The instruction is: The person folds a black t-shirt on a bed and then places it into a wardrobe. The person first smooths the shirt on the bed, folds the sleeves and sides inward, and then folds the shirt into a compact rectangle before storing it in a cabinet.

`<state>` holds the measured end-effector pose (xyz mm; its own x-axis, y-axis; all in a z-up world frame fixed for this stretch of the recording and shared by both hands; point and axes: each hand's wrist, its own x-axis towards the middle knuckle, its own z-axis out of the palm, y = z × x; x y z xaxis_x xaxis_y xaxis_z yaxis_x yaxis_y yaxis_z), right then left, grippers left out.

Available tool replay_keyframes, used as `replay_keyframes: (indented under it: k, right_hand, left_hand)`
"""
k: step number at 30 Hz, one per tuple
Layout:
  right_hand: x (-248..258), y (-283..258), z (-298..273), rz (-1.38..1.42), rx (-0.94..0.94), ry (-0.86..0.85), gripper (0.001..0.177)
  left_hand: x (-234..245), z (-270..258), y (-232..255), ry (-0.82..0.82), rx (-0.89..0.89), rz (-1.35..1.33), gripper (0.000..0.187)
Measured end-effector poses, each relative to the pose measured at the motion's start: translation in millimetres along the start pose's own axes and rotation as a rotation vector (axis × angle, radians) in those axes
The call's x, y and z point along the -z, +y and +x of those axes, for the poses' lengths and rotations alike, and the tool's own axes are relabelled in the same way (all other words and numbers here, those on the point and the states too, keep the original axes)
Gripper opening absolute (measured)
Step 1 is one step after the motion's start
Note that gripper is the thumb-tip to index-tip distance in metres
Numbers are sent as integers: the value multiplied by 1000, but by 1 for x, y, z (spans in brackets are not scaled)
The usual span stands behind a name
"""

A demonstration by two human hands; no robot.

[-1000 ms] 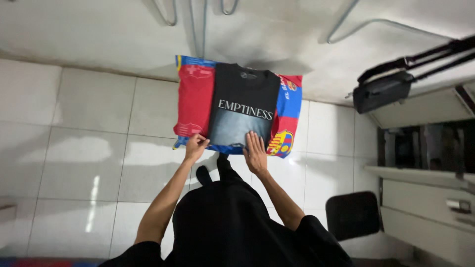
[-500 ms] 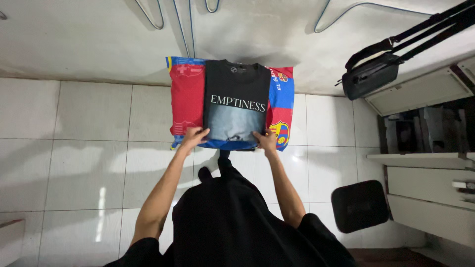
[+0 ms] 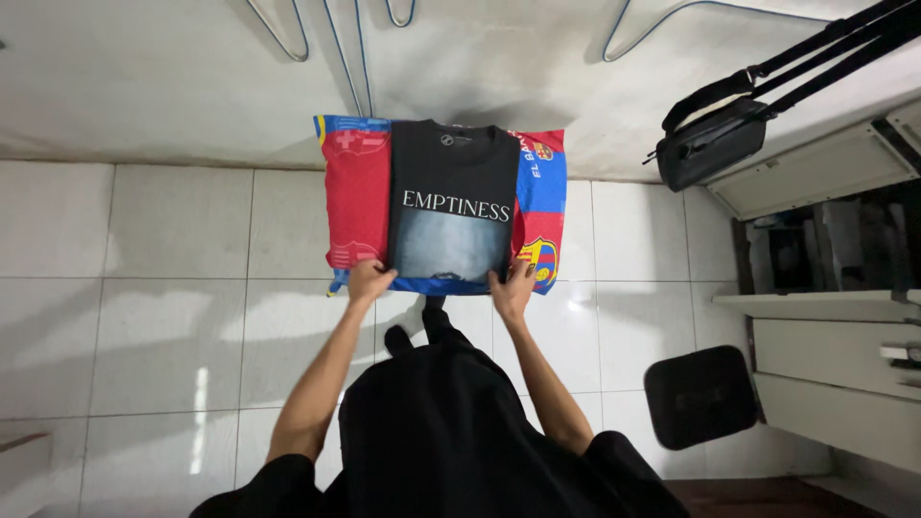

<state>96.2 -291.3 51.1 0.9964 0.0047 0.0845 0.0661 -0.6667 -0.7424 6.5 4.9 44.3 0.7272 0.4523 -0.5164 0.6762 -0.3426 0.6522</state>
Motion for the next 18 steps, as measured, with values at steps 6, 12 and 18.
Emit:
replay_keyframes:
  k: [6,12,18]
  right_hand:
    - [-33,-75,26,-95,439,-40,68]
    - [-71,-82,70,-276,720,-204,67]
    - [-48,-67,90,-231,585,-197,75]
  left_hand:
    - [-11,-27,75,473,-626,153,63]
    - [-31,29,97,287,-894,580,63]
    - [-3,31,91,328,-820,494,65]
